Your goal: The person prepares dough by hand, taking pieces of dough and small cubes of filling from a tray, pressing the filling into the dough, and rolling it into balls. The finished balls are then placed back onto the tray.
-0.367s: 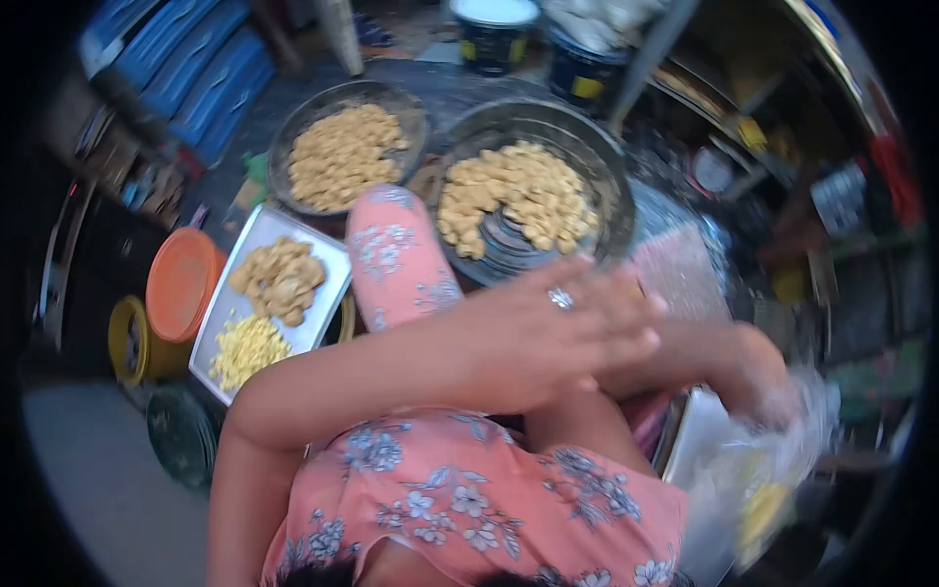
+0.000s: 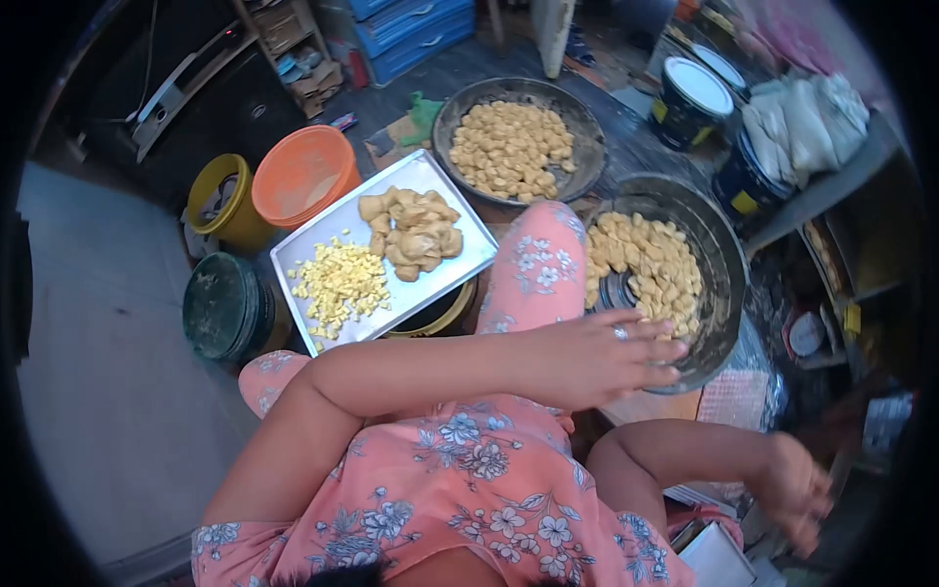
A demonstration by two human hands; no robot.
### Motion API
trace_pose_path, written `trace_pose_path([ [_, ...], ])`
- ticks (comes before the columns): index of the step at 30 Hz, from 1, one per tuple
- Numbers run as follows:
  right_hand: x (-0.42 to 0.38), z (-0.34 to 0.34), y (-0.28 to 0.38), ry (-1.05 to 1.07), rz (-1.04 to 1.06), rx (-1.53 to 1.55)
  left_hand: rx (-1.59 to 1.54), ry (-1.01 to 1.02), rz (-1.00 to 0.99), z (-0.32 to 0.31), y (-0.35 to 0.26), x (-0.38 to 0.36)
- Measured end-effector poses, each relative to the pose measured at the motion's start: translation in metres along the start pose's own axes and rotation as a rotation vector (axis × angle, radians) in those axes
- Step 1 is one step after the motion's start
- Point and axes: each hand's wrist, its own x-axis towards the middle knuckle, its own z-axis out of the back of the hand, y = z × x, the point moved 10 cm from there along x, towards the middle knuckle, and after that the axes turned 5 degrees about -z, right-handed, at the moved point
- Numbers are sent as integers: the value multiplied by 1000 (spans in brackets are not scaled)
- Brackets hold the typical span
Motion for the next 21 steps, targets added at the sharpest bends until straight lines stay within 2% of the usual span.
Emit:
trace_pose_path([
  [1,-32,-36,-27,240,-218,372,18,-10,110,5,19,-21],
  [2,-83,-73,-39,403,-414,261,31,-24,226,11,35,-44],
  [4,-207,-161,-15,716,-774,119,22,-36,418,32,57,-94],
  [5,-268,-183,-7,1103,-892,-154,22,-91,512,37,72,-127],
  [6,-335,-194,-1,1454,-883,-141,21,-145,602,42,85,-159],
  [7,-400,-192,23,1678,-931,-48,-10,-207,705,55,89,-187],
  [9,-510,-169,87,1964,-1327,259,-52,-340,939,75,87,-245],
  [10,-548,-161,122,2142,-911,381,-64,-406,1070,79,81,-275],
  [11,-570,-151,154,2250,-775,486,-48,-456,1105,81,75,-298],
  [12,-596,-136,180,2347,-639,521,-33,-503,1141,81,69,-321],
  [13,-613,-127,198,2426,-384,448,-29,-512,1150,81,63,-337],
  [15,-633,-121,212,2281,-126,403,-118,-611,1298,76,55,-378],
  [16,-637,-119,217,2181,-48,405,-117,-614,1311,75,47,-389],
  [17,-648,-116,215,2183,-49,414,-150,-671,1367,74,42,-403],
  [19,-657,-124,196,2123,-501,588,-166,-781,1394,75,37,-418],
  [20,-661,-126,191,2127,-495,592,-167,-788,1394,75,39,-421],
  [21,-678,-121,166,2089,-1137,558,-174,-817,1392,75,39,-424],
])
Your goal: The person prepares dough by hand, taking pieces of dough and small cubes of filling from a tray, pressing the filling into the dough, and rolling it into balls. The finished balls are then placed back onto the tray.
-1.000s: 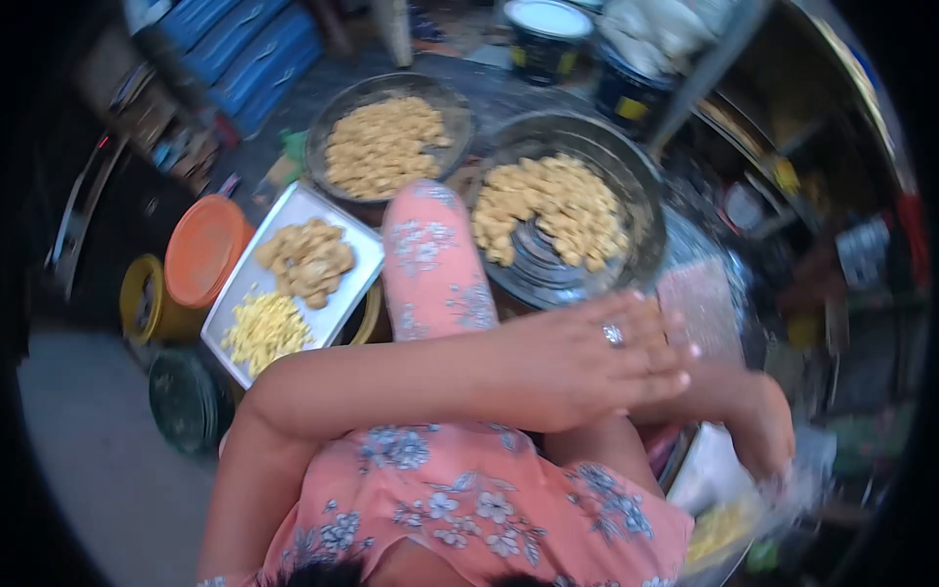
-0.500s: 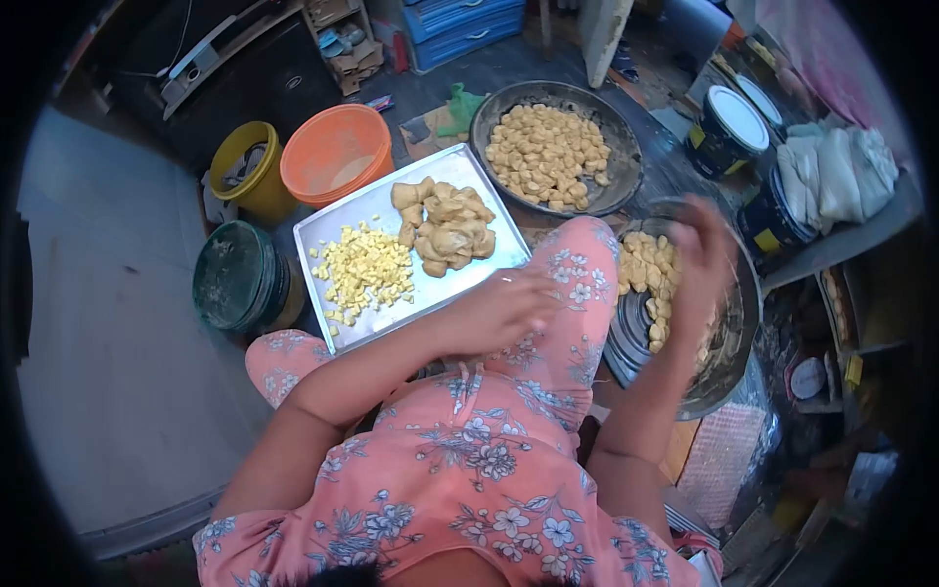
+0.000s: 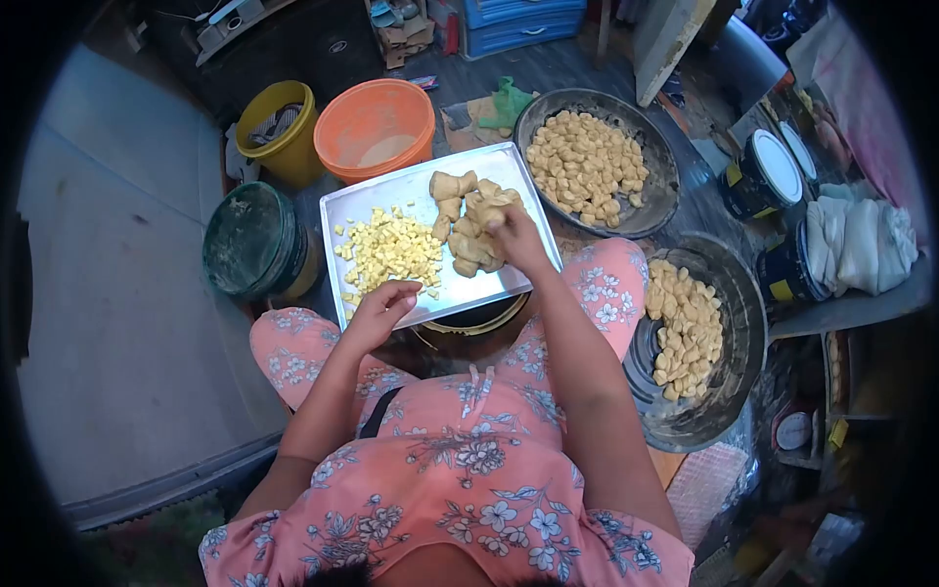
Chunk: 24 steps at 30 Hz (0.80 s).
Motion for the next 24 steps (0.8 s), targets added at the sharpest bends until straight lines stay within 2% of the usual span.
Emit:
trace_pose_path([
  [1,0,1,-23,-22,-257,450,-21,-16,4,2,0,1],
  [2,0,1,-20,-18,-258,447,-25,-19,5,2,0,4],
  [4,-5,32,-8,-302,-185,531,-19,-36,-4,3,-4,12],
  [7,5,37,29,-279,-160,659,-115,-96,-3,10,-9,28],
  [8,12,26,49,-94,-165,653,-163,-98,-41,11,-15,37],
  [9,12,23,57,-91,-167,651,-165,-101,-39,8,-17,42],
  [11,9,-23,107,252,23,318,-617,-226,-60,11,-42,48],
  [13,-9,-41,137,294,21,211,-697,-160,-47,8,-41,50],
  [14,-15,-55,134,354,-12,343,-680,-187,-31,14,-28,50],
  [15,-21,-64,124,356,-12,343,-663,-213,-16,20,-16,50],
  [17,-32,-78,81,261,-110,33,-678,-297,29,35,-3,34],
  [18,-40,-87,71,265,-109,34,-809,-303,18,41,10,26],
  [20,-63,-117,55,398,-55,-397,-973,-337,34,46,20,8],
  [24,-75,-129,54,313,62,-617,-1128,-335,57,44,33,-14],
])
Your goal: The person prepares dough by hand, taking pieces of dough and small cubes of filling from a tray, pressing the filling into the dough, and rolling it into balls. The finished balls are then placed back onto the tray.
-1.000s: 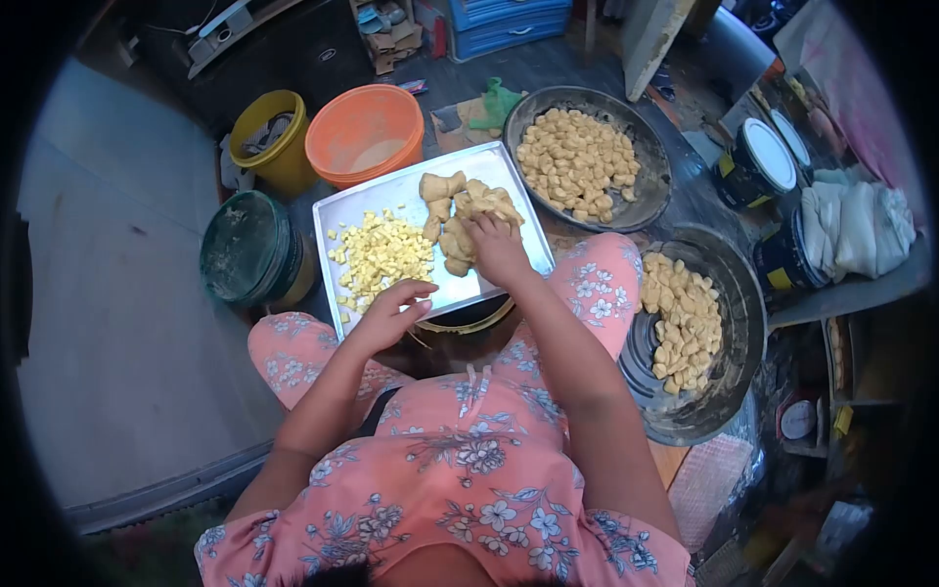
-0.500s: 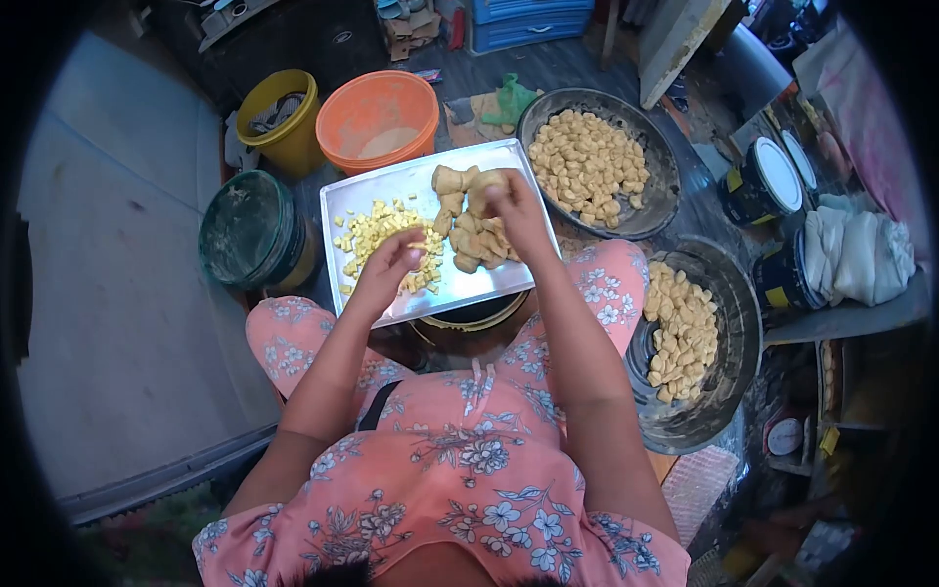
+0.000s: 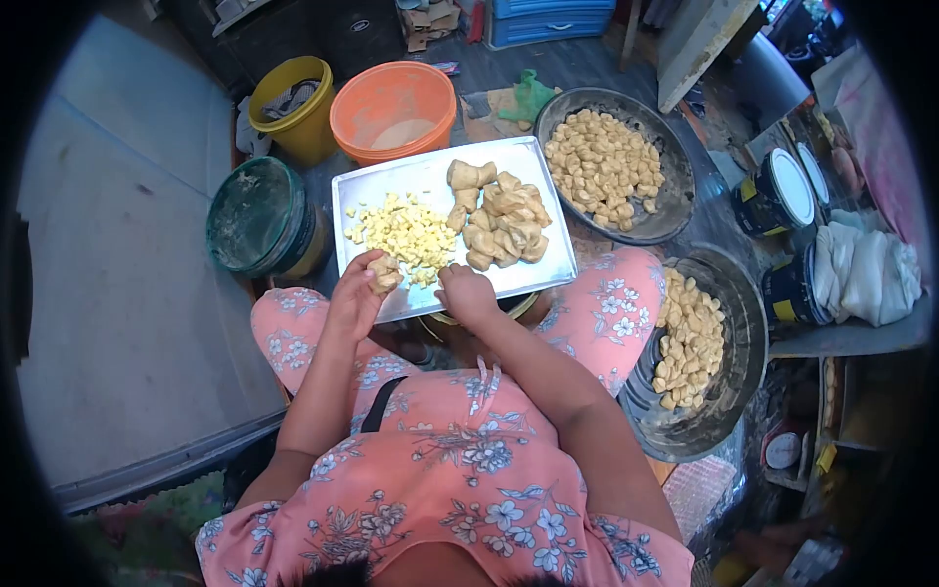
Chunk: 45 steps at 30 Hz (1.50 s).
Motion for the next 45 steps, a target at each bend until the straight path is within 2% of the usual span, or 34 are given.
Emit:
trace_pose_path([
  [4,3,-11,-7,-26,59,28,52,-11,1,8,3,-7],
  [6,6,-9,-26,-21,-70,342,22,-46,-1,2,4,-11],
  [7,8,-15,-33,-18,-66,341,20,-48,-5,2,5,-12],
  [9,11,-44,-74,46,-304,990,13,-55,15,4,11,-13],
  [10,12,-51,-74,166,-390,1255,13,-55,15,6,14,-13],
  [13,7,-42,-76,184,-511,1432,-18,-54,34,9,25,-10],
  [15,6,-38,-71,219,-489,1474,-86,-55,33,10,31,-8],
  [17,4,-34,-58,281,-505,1647,-62,-54,28,8,33,-8],
  [18,3,-31,-54,285,-503,1646,-39,-55,25,7,34,-8],
  [20,6,-3,-36,176,-329,1599,-28,-42,35,-1,32,-11],
  [21,5,2,-27,178,-327,1600,-19,-26,49,-7,32,-12],
  [23,2,40,-7,-22,-97,1486,-3,-24,35,-13,30,-14],
  [25,-6,56,6,-74,-78,1376,14,-18,21,-20,30,-16],
  [27,-16,87,33,-178,123,882,41,-17,-16,-28,26,-17],
  [29,-18,92,36,-199,149,844,67,-29,-40,-30,23,-16],
  [31,-21,99,53,-239,315,643,91,-42,-62,-32,20,-17],
  [32,-24,104,55,-243,312,644,95,-40,-70,-34,18,-18],
  [34,-30,107,64,-176,304,490,101,-28,-72,-40,15,-20],
  [35,-29,107,61,-181,296,486,206,-44,-94,-40,11,-21],
  [37,-29,90,66,0,360,535,308,-52,-107,-47,11,-21],
  [39,-35,85,63,-44,395,552,395,1,-181,-62,8,-20],
  [41,-41,90,74,-65,490,446,412,40,-231,-74,8,-18],
  [42,-46,97,78,-66,539,538,425,14,-322,-78,-1,-16],
  [43,-49,97,79,-66,540,540,439,-14,-414,-82,-10,-15],
  [45,-48,79,66,159,355,766,450,-21,-413,-76,-9,-1],
])
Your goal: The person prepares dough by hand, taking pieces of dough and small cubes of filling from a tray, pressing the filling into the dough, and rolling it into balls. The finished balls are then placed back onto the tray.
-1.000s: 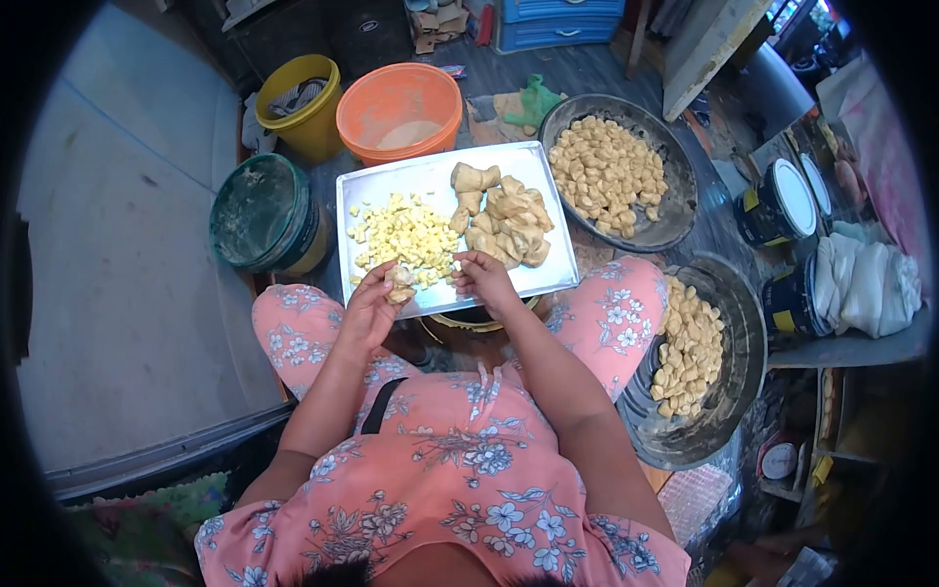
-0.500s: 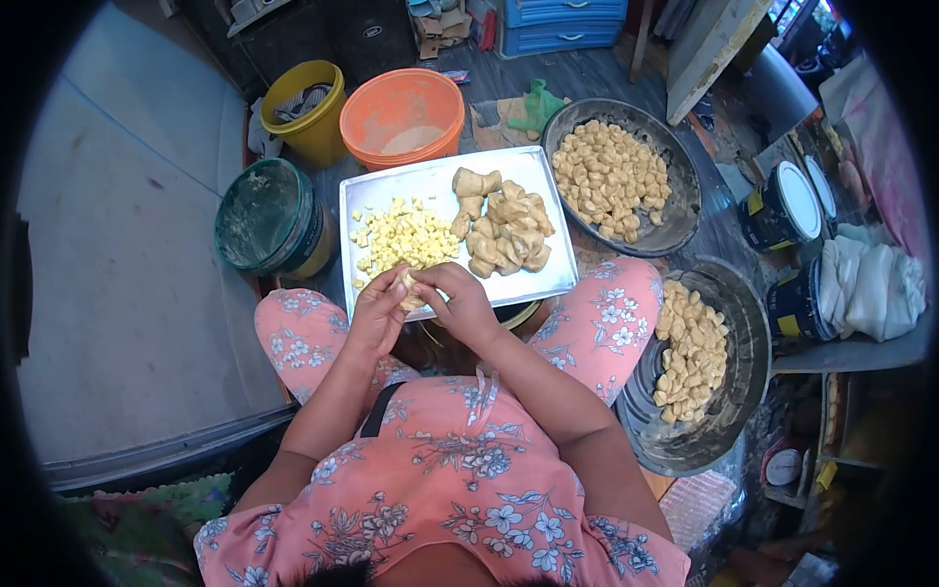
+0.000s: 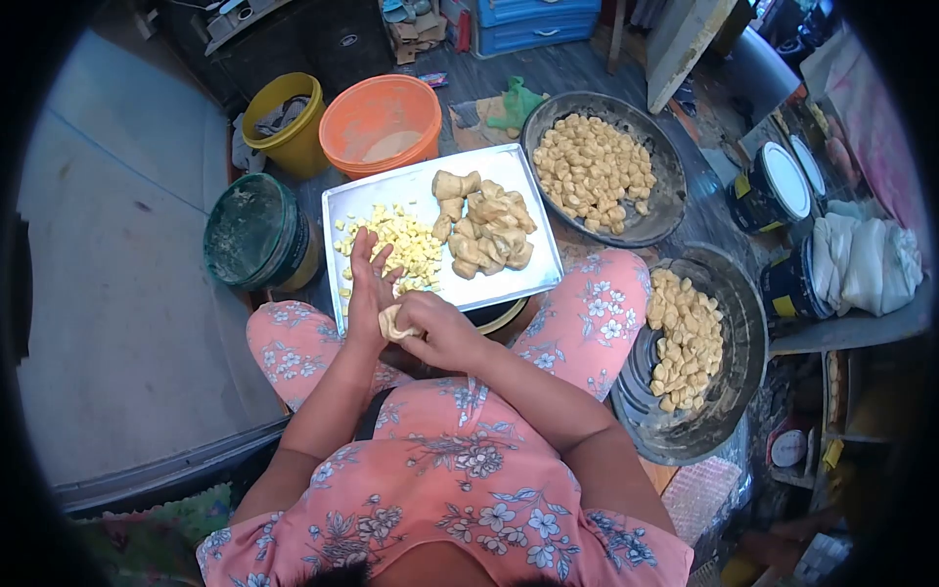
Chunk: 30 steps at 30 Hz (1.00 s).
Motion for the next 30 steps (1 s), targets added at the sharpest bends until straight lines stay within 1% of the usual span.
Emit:
trace_pose_path([
  [1,-3,23,11,-180,-54,8,28,26,4,0,1,5],
  [2,-9,49,30,-337,35,-46,56,51,7,1,2,8],
  [3,-17,77,46,-484,84,-179,77,77,-23,1,3,9],
  [4,-33,110,54,-681,266,-133,77,77,-24,5,5,8],
  [5,-47,144,43,-796,276,-51,79,95,14,8,11,4],
  [6,-62,179,60,-966,421,-182,80,114,53,11,16,1],
  [7,-77,210,66,-1162,353,-301,81,116,54,14,16,-2],
  [8,-81,242,58,-1288,99,-542,87,72,101,20,21,-6],
  [9,-62,250,83,-1212,66,-837,90,27,147,27,27,-10],
  [10,-58,253,76,-1209,66,-840,87,27,148,31,31,-12],
  [12,-35,249,21,-1028,-257,-1103,71,-7,180,40,41,-12],
  [14,-9,208,-90,-467,-262,-683,114,-28,187,42,39,-10],
  [16,-7,150,-106,-178,-412,-829,163,-55,194,46,34,-9],
  [17,-4,147,-110,-170,-406,-827,161,-53,204,46,33,-8],
  [19,-3,160,-119,-365,-496,-610,162,-57,211,49,31,-4],
  [20,1,159,-118,-359,-496,-605,160,-24,221,48,32,-4],
  [22,-1,178,-99,-664,-345,-233,159,9,236,45,36,-3],
  [23,7,170,-74,-662,-235,-275,138,52,270,38,41,-3],
  [24,10,162,-68,-664,-238,-276,117,96,302,28,46,-3],
  [25,13,151,-67,-643,-242,-160,116,99,301,21,47,-2],
  [26,18,142,-65,-620,-242,-45,27,96,337,9,48,-1],
  [28,30,111,-61,-436,-249,195,-148,82,413,-4,51,-2],
  [29,34,94,-47,-349,-232,299,-291,143,475,-12,58,-2],
  [30,38,78,-36,-262,-215,402,-291,139,479,-7,61,1],
])
